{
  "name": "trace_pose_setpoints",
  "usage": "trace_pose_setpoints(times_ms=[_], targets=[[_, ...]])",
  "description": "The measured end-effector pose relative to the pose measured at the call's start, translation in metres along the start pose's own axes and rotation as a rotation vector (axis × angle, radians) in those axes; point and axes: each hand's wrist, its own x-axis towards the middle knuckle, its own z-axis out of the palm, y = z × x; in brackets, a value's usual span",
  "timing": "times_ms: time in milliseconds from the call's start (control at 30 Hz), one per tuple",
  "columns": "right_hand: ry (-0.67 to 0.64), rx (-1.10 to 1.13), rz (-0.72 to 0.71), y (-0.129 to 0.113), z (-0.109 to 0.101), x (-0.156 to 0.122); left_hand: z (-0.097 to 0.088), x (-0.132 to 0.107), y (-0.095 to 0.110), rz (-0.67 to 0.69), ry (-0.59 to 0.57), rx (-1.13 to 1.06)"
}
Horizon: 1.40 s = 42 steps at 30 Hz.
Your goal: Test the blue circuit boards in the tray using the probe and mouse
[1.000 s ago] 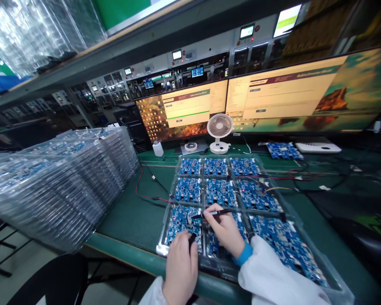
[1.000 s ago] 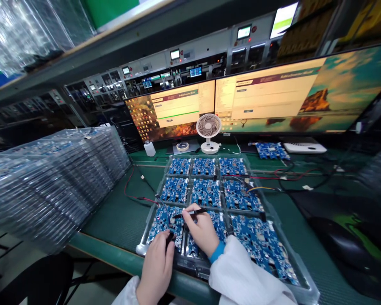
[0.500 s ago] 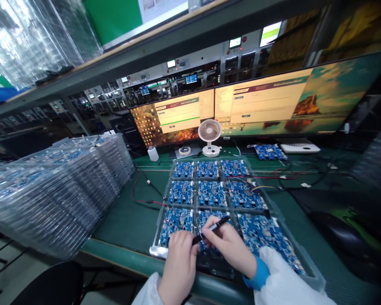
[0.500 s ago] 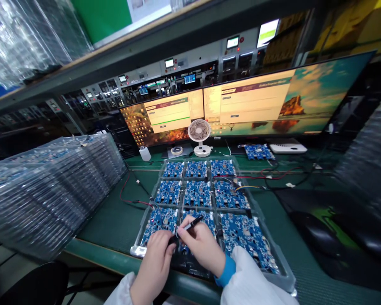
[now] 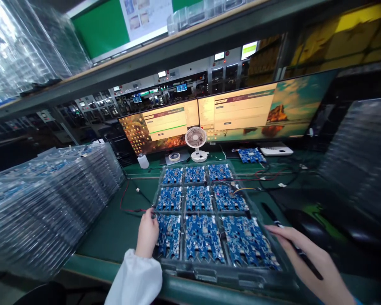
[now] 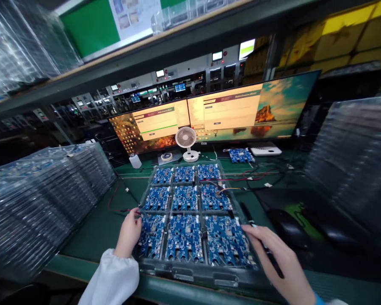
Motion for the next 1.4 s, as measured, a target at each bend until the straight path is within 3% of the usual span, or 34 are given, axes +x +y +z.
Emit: trace_pose_setpoints(times_ms=[133,267,400,633,867,1133,1300,1400], targets=[[0.017,-0.134,0.091,0.032,-0.021,-0.027,-0.001,0.008,0.019,-0.048,-0.042,0.142],[-0.001,-0.139,0.226,0.044,-0.018,-0.033,-0.005,0.011,0.033,-0.07,-0.028,0.269],[-0.109,-0.119,0.278,0.046,-0.006,-0.028,-0.008,0.004,0.034,-0.047,0.035,0.281],[-0.362,-0.13,0.326,0.042,0.011,-0.028,-0.016,-0.026,0.041,0.064,-0.271,0.258],[-0.374,-0.085,0.324,0.03,0.015,-0.022,-0.007,-0.03,0.052,0.101,-0.272,0.492],[-0.315,-0.056,0.327,0.02,0.03,-0.009,-0.009,-0.029,0.048,0.098,-0.163,0.251],[-0.295,-0.035,0.298,0.014,0.049,0.001,-0.018,-0.03,0.044,0.162,-0.055,-0.064],[-0.301,-0.013,0.279,0.014,0.057,0.006,-0.021,-0.029,0.048,0.209,-0.075,-0.286]])
